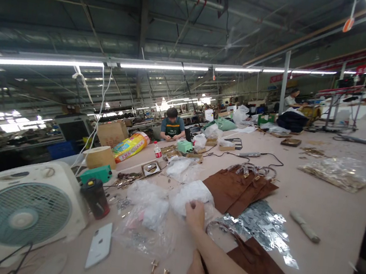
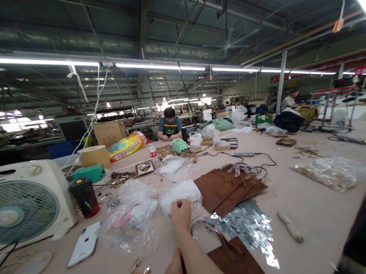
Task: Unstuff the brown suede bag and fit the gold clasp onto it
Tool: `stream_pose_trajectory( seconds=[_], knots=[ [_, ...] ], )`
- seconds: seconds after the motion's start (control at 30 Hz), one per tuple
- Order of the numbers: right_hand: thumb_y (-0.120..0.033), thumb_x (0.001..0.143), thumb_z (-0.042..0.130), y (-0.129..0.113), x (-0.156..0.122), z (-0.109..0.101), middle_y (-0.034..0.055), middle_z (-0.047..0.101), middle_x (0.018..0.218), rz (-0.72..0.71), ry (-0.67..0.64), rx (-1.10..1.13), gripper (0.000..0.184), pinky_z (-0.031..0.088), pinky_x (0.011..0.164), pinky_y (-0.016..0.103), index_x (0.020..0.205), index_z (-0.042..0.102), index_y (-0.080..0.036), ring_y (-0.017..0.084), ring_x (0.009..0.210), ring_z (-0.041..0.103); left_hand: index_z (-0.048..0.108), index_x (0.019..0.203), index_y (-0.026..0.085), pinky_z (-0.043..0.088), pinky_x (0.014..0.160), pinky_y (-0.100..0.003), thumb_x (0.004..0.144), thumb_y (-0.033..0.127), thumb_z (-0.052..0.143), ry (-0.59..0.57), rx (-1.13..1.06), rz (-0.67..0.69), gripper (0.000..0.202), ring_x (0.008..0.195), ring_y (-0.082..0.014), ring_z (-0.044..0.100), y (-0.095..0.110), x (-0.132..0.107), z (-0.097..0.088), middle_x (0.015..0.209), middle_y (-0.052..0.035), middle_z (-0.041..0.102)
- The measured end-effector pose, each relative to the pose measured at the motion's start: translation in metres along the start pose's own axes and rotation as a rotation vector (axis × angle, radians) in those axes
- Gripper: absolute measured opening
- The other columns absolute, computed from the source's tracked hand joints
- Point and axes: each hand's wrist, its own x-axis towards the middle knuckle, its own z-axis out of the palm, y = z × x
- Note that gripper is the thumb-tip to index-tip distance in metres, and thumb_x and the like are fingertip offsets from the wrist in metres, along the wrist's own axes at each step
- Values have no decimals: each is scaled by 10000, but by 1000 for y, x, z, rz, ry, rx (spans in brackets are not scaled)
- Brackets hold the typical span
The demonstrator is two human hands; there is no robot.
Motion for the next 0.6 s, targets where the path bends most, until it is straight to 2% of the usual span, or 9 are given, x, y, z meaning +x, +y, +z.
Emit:
stream_pose_trajectory(
  seconds=[0.1, 0.27, 0.37, 0.47, 0.53, 0.6],
  knots=[
    [-325, 912, 485, 4, -2, -6, 162, 741, 1066, 57, 24, 25, 287, 489, 932, 322, 1005, 686, -142, 285, 1037, 684, 671, 1202, 302, 578, 927, -388, 963, 419, 691, 2, -9, -1, 266, 1164, -249, 644, -1, 1, -1, 1277, -71, 666],
    [-327, 950, 397, 12, -10, -15, 199, 732, 1120, 122, 52, 74, 340, 498, 946, 369, 1108, 629, -136, 313, 1073, 681, 640, 1062, 261, 502, 789, -343, 956, 269, 576, 1, -24, 34, 124, 972, -289, 727, -6, 11, 2, 967, -91, 769],
    [-358, 886, 553, 13, -16, -20, 176, 730, 1165, 87, 28, 124, 372, 503, 956, 360, 1186, 618, -147, 306, 1089, 685, 592, 1043, 236, 463, 769, -332, 936, 254, 520, 25, -13, 59, 131, 961, -296, 733, -8, 12, 5, 966, -111, 775],
    [-295, 674, 755, 13, -21, -24, 126, 750, 1131, 33, -15, 193, 554, 512, 956, 360, 1204, 654, -166, 310, 1061, 698, 585, 1081, 220, 466, 797, -331, 940, 248, 466, 33, -49, 83, 186, 976, -286, 726, -8, 9, 6, 997, -123, 771],
    [-279, 623, 768, 11, -23, -28, 120, 758, 1111, 27, -8, 251, 577, 520, 960, 384, 1182, 684, -166, 321, 1054, 700, 590, 1132, 203, 474, 821, -333, 943, 242, 435, 44, -86, 106, 248, 985, -280, 724, -8, 8, 7, 1017, -133, 767],
    [-318, 633, 769, 10, -26, -35, 133, 757, 1127, 31, 20, 318, 570, 535, 953, 399, 1176, 698, -158, 330, 1069, 698, 597, 1175, 182, 478, 850, -345, 947, 255, 416, 75, -105, 121, 300, 1000, -284, 719, -8, 7, 8, 1041, -148, 761]
  ],
)
